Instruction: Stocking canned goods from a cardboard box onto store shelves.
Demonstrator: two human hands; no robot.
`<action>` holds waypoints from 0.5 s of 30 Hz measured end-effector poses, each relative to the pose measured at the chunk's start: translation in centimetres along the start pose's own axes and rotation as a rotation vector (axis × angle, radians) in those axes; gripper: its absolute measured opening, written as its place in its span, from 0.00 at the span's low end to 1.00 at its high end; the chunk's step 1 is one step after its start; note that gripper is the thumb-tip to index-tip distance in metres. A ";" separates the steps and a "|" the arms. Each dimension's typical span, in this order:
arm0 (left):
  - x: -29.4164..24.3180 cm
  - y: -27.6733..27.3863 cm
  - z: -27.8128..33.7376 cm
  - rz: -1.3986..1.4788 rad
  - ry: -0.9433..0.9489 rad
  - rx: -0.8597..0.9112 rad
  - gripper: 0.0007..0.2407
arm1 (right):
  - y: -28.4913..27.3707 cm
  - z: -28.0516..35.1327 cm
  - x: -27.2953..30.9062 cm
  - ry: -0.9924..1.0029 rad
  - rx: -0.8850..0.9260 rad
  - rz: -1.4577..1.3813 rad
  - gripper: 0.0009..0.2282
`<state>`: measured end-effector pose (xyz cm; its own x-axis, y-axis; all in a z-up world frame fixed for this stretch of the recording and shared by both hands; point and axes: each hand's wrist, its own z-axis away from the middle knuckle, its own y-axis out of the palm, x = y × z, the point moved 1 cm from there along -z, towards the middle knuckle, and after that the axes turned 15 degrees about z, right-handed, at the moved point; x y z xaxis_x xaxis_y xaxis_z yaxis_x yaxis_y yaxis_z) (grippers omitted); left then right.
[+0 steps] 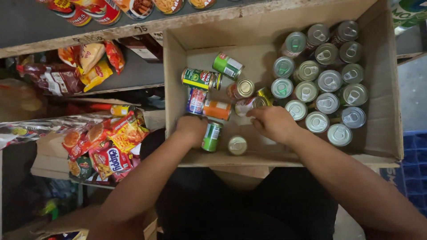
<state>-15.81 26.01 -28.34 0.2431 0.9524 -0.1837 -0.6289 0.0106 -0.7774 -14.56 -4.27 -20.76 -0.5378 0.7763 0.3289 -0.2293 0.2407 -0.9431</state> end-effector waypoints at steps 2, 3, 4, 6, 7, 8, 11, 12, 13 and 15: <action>-1.9 -4.0 1.7 0.053 -0.019 0.089 0.21 | -0.2 -0.1 -0.1 0.015 0.010 0.005 0.11; -2.9 -6.1 2.5 0.105 -0.035 0.181 0.21 | -0.3 0.0 -0.3 0.036 0.022 0.009 0.11; -3.7 -8.0 3.1 0.102 -0.028 0.182 0.21 | -0.5 0.1 -0.3 0.043 0.021 0.010 0.11; -5.2 -11.8 4.7 0.163 -0.031 0.203 0.21 | -0.9 0.1 -0.2 0.035 -0.059 -0.040 0.11; -5.7 -12.5 5.0 0.161 -0.032 0.201 0.21 | -2.1 0.0 0.4 0.035 -0.062 -0.040 0.11; -6.3 -13.3 5.3 0.345 0.106 0.103 0.23 | -3.2 -0.2 0.9 0.061 0.018 -0.145 0.18; -8.0 -14.2 4.5 0.605 0.332 -0.042 0.25 | -4.7 -0.3 1.7 -0.053 -0.045 -0.316 0.31; -8.5 -14.2 4.0 0.687 0.416 -0.086 0.25 | -4.9 -0.3 1.8 -0.198 -0.180 -0.381 0.37; -9.1 -13.9 3.2 0.687 0.417 -0.088 0.25 | -4.3 -0.3 1.5 -0.198 -0.180 -0.380 0.37; -10.2 -13.5 1.5 0.909 0.411 -0.192 0.21 | -3.4 -0.2 0.8 -0.223 -0.258 -0.310 0.36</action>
<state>-10.88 16.58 -15.06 -0.0109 0.3965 -0.9180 -0.5816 -0.7493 -0.3167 -14.02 -4.37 -17.35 -0.6436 0.5070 0.5733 -0.2127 0.6011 -0.7704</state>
